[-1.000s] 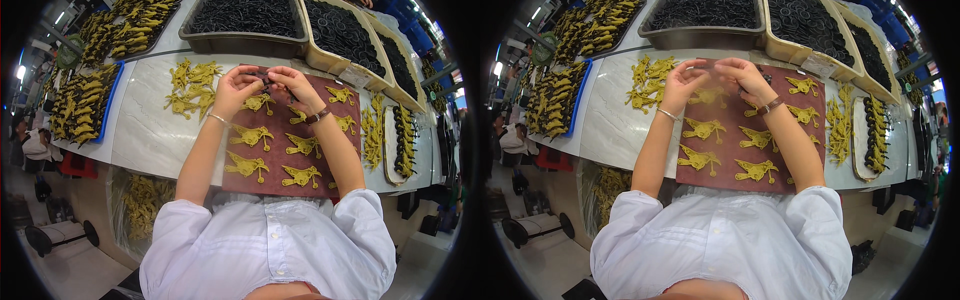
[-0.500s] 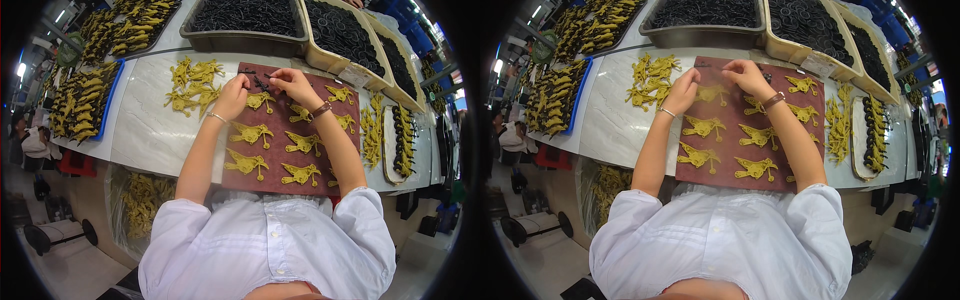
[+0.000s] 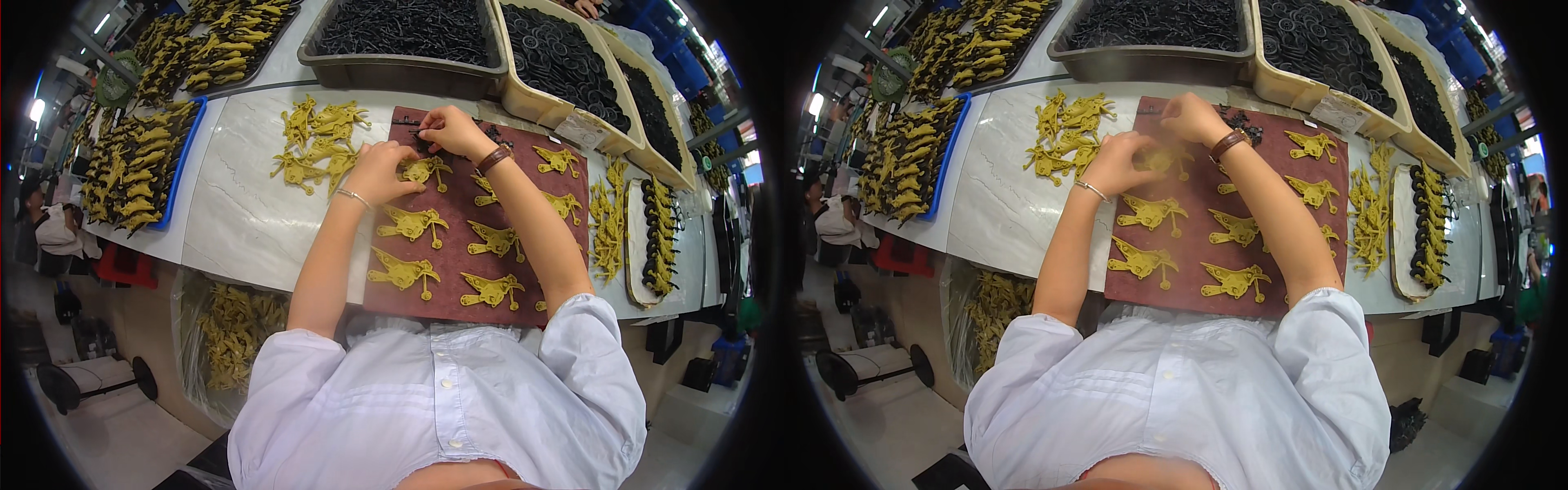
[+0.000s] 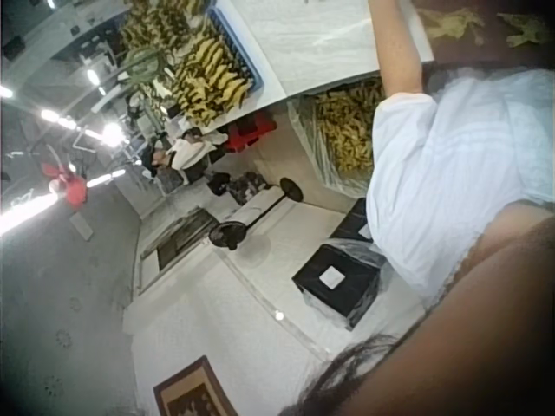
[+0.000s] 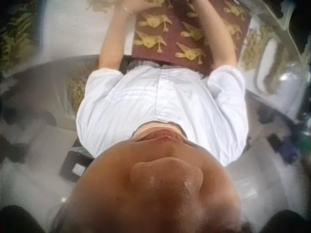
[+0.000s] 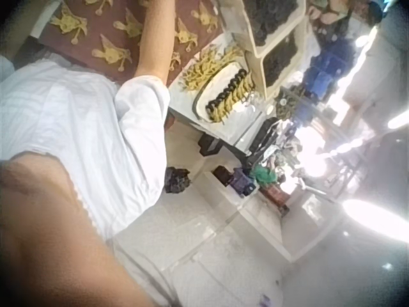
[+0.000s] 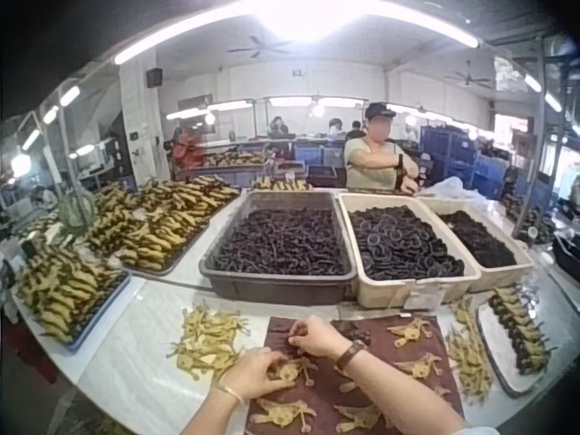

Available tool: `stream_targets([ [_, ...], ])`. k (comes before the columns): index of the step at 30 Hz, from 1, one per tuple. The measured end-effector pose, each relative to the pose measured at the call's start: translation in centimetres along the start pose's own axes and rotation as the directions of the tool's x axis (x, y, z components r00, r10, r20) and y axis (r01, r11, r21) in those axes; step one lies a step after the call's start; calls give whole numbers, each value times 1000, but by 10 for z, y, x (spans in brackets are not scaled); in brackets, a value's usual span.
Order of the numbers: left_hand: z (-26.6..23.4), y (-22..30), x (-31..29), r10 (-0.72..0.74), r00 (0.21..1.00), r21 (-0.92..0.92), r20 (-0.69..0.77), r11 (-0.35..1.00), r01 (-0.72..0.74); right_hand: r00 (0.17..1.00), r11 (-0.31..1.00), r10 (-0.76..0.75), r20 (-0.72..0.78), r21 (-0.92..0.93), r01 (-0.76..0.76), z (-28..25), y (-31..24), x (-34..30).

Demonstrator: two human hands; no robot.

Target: The person assembles small plastic toy motorcycles by hand, attaching toy wheels to toy motorcycle bodies.

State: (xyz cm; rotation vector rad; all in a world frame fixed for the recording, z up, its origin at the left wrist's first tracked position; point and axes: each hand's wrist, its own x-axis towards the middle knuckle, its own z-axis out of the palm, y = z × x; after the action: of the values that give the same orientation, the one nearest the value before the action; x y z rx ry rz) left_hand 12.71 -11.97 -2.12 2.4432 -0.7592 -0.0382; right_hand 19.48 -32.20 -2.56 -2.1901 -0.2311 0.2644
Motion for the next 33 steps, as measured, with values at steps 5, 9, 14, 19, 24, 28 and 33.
stream_targets([
  [5, 3, -1, -2, 61, 994, -10, -89, 998, -62, 995, 992, -98, -21, -82, 96, 4, -7, 6],
  [9, 3, -2, 1, 66, 994, -32, -83, 997, -69, 970, 972, -226, -88, 42, 230, 6, 4, 15],
  [14, 1, -2, 0, 34, 998, -111, -60, 993, -41, 973, 975, -221, -66, 0, 222, -12, -1, -3],
  [19, -8, -2, -1, 32, 999, -169, -17, 985, -35, 976, 989, -129, 174, -47, 140, -34, -7, -26],
  [24, -11, -2, 2, -42, 997, -163, 64, 985, 52, 965, 999, -49, 256, 20, 45, -29, 0, -30],
  [28, -8, -2, 1, -67, 997, -192, 43, 979, 74, 962, 997, -68, 265, 56, 55, -27, -4, -30],
  [33, -8, 0, 2, -100, 994, -194, 48, 975, 107, 948, 998, -64, 313, 36, 55, -24, 1, -22],
])
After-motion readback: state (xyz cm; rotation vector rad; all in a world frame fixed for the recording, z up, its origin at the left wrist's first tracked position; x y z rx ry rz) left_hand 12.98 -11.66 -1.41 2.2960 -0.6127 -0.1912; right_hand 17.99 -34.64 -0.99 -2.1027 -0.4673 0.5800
